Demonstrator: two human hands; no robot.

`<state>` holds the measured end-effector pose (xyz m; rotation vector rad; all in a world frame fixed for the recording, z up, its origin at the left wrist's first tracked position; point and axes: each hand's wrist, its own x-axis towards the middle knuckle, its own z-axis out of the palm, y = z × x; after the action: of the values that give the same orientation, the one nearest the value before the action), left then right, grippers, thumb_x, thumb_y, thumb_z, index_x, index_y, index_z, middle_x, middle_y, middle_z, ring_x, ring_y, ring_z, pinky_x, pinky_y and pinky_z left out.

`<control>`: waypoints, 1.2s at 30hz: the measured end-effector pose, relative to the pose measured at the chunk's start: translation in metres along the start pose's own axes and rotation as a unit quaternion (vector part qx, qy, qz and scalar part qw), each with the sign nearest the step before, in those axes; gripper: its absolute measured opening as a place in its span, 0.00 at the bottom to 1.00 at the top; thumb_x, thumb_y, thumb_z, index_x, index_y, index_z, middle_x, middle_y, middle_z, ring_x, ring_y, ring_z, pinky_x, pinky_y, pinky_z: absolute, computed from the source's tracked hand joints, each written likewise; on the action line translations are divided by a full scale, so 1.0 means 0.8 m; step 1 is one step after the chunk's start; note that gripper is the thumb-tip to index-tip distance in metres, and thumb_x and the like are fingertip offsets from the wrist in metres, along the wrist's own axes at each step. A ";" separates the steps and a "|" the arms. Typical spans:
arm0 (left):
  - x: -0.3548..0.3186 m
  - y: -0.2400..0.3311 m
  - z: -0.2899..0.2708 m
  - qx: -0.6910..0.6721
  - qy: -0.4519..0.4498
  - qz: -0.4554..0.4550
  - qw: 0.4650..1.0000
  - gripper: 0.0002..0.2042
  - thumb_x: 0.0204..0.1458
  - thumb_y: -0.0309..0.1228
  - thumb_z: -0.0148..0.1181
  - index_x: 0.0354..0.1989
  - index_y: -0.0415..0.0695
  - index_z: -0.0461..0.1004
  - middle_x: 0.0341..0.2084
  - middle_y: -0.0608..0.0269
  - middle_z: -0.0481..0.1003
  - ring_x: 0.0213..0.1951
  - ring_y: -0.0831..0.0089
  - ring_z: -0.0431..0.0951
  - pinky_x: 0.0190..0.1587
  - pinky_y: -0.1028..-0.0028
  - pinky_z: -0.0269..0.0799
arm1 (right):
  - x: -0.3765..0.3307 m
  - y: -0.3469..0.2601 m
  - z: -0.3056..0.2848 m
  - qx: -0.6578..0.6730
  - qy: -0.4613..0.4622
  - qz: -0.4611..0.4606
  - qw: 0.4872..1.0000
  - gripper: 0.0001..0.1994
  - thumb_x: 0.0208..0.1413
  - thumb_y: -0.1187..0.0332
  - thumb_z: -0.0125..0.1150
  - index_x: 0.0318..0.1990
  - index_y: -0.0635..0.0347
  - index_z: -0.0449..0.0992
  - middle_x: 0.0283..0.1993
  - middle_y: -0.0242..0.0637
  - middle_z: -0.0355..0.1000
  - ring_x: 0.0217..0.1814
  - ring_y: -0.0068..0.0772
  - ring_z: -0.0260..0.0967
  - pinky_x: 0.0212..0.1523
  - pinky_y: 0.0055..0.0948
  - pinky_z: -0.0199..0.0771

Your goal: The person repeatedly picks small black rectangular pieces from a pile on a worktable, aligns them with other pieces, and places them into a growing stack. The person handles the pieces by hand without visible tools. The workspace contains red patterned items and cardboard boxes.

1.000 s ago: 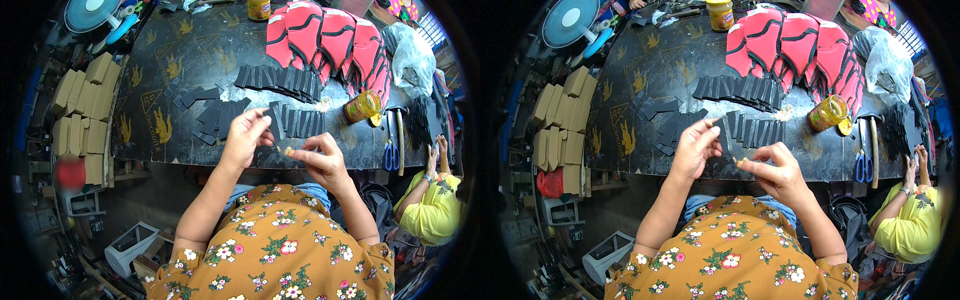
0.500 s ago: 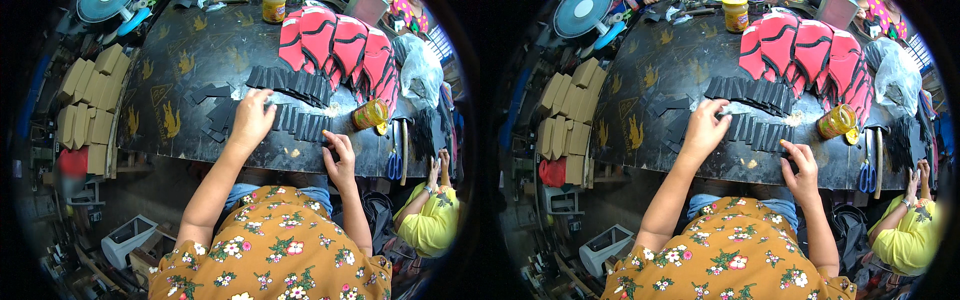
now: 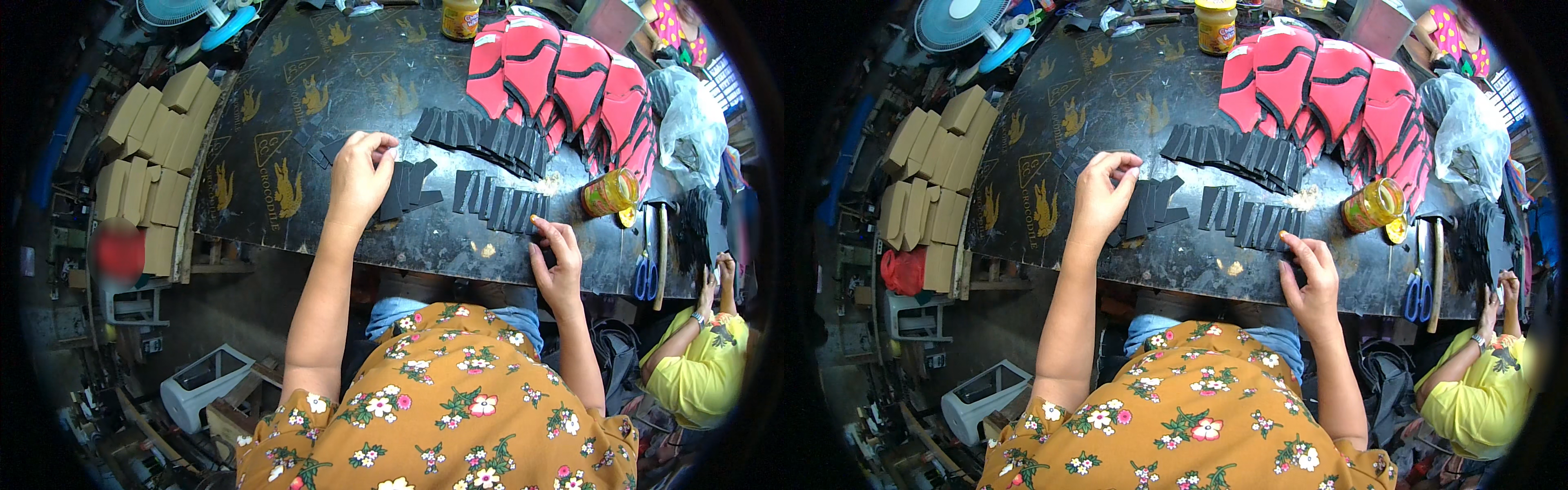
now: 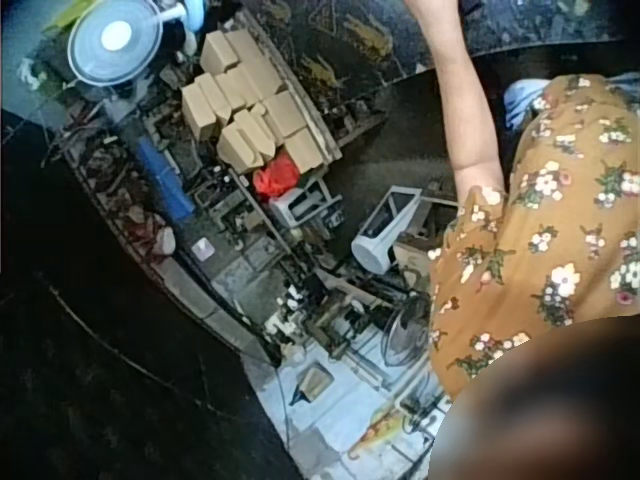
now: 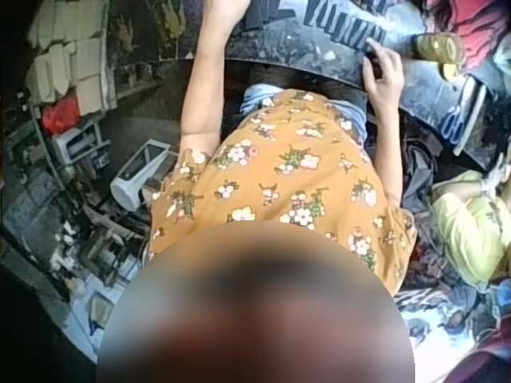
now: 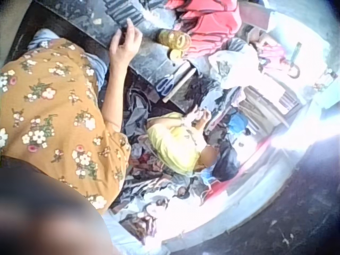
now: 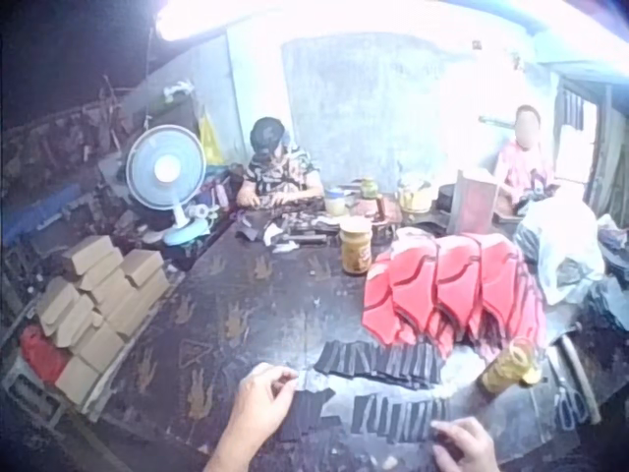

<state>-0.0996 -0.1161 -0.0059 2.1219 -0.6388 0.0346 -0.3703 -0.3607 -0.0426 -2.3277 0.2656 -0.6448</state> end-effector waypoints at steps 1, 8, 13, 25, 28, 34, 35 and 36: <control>-0.004 -0.006 0.001 0.000 0.008 0.008 1.000 0.08 0.59 0.23 0.67 0.45 0.38 0.86 0.39 0.59 0.82 0.36 0.72 0.82 0.43 0.71 0.79 | 0.001 0.000 0.000 0.000 -0.002 0.002 1.000 0.25 0.56 0.83 0.69 0.62 0.61 0.81 0.51 0.44 0.76 0.49 0.41 0.76 0.48 0.35 0.81; -0.022 -0.051 -0.019 -0.001 0.058 0.028 0.998 0.06 0.60 0.23 0.68 0.44 0.39 0.86 0.35 0.60 0.82 0.33 0.73 0.81 0.40 0.72 0.77 | 0.004 -0.002 0.004 -0.020 -0.003 -0.005 1.000 0.24 0.55 0.81 0.69 0.61 0.61 0.81 0.47 0.46 0.77 0.48 0.46 0.77 0.49 0.39 0.79; -0.044 -0.079 -0.014 -0.019 0.117 0.013 0.993 0.05 0.59 0.23 0.70 0.42 0.39 0.86 0.33 0.63 0.80 0.32 0.76 0.79 0.39 0.73 0.76 | 0.005 0.000 0.001 -0.050 0.000 -0.015 0.999 0.23 0.56 0.76 0.70 0.60 0.58 0.81 0.45 0.46 0.77 0.49 0.51 0.77 0.51 0.45 0.78; -0.061 -0.104 -0.008 -0.098 0.140 -0.032 0.985 0.07 0.68 0.22 0.61 0.50 0.38 0.83 0.43 0.65 0.82 0.39 0.78 0.82 0.44 0.76 0.79 | 0.003 -0.002 0.002 -0.046 0.015 -0.011 0.999 0.24 0.56 0.78 0.69 0.61 0.58 0.81 0.45 0.47 0.77 0.49 0.51 0.76 0.51 0.46 0.77; -0.061 -0.100 -0.020 -0.123 0.152 -0.053 0.979 0.06 0.66 0.21 0.63 0.47 0.38 0.84 0.39 0.66 0.80 0.37 0.78 0.82 0.42 0.76 0.79 | 0.002 0.000 0.005 -0.035 0.015 0.000 0.999 0.23 0.56 0.80 0.68 0.61 0.59 0.81 0.44 0.46 0.76 0.47 0.50 0.75 0.49 0.43 0.77; -0.062 -0.061 -0.036 -0.001 0.073 -0.053 0.996 0.09 0.56 0.27 0.74 0.44 0.39 0.86 0.38 0.60 0.82 0.32 0.75 0.80 0.39 0.72 0.78 | 0.004 -0.003 0.009 -0.032 0.018 0.002 0.999 0.25 0.55 0.84 0.68 0.62 0.62 0.81 0.43 0.43 0.75 0.43 0.41 0.75 0.47 0.36 0.78; -0.063 -0.055 -0.038 0.027 0.062 -0.055 0.996 0.12 0.54 0.29 0.77 0.44 0.39 0.85 0.39 0.59 0.82 0.33 0.73 0.81 0.40 0.70 0.79 | 0.004 -0.005 0.008 -0.031 0.016 0.003 0.999 0.25 0.55 0.84 0.68 0.62 0.62 0.81 0.43 0.43 0.75 0.43 0.40 0.75 0.47 0.35 0.78; -0.064 -0.049 -0.037 0.050 0.050 -0.047 0.996 0.15 0.52 0.32 0.79 0.44 0.39 0.85 0.39 0.57 0.82 0.34 0.70 0.81 0.41 0.68 0.80 | 0.003 -0.006 0.006 -0.031 0.015 0.006 0.999 0.25 0.55 0.83 0.68 0.62 0.61 0.81 0.43 0.42 0.75 0.43 0.40 0.75 0.47 0.35 0.78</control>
<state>-0.1200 -0.0529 -0.0304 2.2287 -0.4862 0.1208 -0.3653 -0.3552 -0.0414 -2.3760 0.3180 -0.6750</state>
